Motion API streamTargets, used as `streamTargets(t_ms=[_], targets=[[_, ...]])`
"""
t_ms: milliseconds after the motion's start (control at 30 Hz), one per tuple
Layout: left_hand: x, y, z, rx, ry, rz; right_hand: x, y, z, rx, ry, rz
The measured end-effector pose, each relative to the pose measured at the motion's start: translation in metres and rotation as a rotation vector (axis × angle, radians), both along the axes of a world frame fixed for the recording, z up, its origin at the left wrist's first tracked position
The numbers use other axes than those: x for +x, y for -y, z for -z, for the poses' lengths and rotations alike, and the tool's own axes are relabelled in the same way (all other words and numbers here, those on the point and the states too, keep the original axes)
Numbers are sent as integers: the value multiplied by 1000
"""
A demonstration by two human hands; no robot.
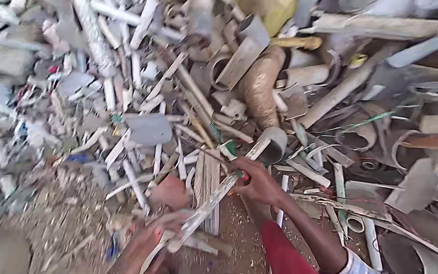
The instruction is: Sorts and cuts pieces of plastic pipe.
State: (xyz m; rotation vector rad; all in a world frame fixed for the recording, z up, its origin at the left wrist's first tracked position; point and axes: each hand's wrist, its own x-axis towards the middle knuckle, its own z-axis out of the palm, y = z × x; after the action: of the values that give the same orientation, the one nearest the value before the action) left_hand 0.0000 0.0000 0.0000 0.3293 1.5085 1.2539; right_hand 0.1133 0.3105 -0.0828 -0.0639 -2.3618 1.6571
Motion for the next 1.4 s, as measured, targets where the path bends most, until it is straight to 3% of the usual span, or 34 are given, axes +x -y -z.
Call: streamTargets(t_ms=[67, 167, 200, 233, 300, 367, 400, 433, 500, 533, 600, 700, 767, 867, 967, 1067, 1133, 1200, 1300, 1400], targets=[[5, -3, 7, 39, 66, 9, 3, 4, 4, 44, 20, -61], [5, -5, 12, -183, -476, 109, -1, 8, 9, 1, 2, -166], [6, -2, 15, -241, -567, 188, -6, 9, 9, -31, -6, -198], [6, 1, 17, -282, -523, 270, -12, 9, 9, -67, -18, -221], [4, 6, 22, -287, -197, 383, -27, 10, 10, -154, -50, -230], [9, 10, 35, -170, 171, 274, -39, 14, 12, -135, -10, -157], [9, 8, 37, -161, 252, 188, -43, 18, 12, -35, 56, -62], [8, 3, 35, -216, 223, 81, -46, 24, 12, 104, 133, 43], [3, -6, 35, -456, -61, -50, -49, 39, 9, 257, 363, 149], [0, -6, 40, -568, -206, -21, -48, 45, 3, 251, 515, 106], [-2, -3, 51, -660, -288, 68, -36, 63, -2, 240, 669, -74], [2, 0, 54, -669, -191, 124, 2, 94, 11, 274, 442, -385], [4, -2, 50, -674, -133, 182, 12, 99, 18, 402, 267, -514], [5, -1, 50, -667, -125, 172, 2, 95, 38, 546, 288, -497], [1, 2, 58, -696, -133, 98, -16, 99, 44, 585, 478, -376], [11, 5, 61, -563, 174, -121, -10, 104, 35, 594, 323, -354], [13, 7, 57, -529, 312, -144, 5, 112, 36, 583, 138, -454], [14, 8, 55, -490, 377, -171, 5, 104, 36, 586, 203, -538], [11, 6, 55, -443, 447, -301, -15, 83, 45, 556, 543, -340], [11, 11, 52, -364, 434, -345, -18, 65, 47, 518, 537, -68]])
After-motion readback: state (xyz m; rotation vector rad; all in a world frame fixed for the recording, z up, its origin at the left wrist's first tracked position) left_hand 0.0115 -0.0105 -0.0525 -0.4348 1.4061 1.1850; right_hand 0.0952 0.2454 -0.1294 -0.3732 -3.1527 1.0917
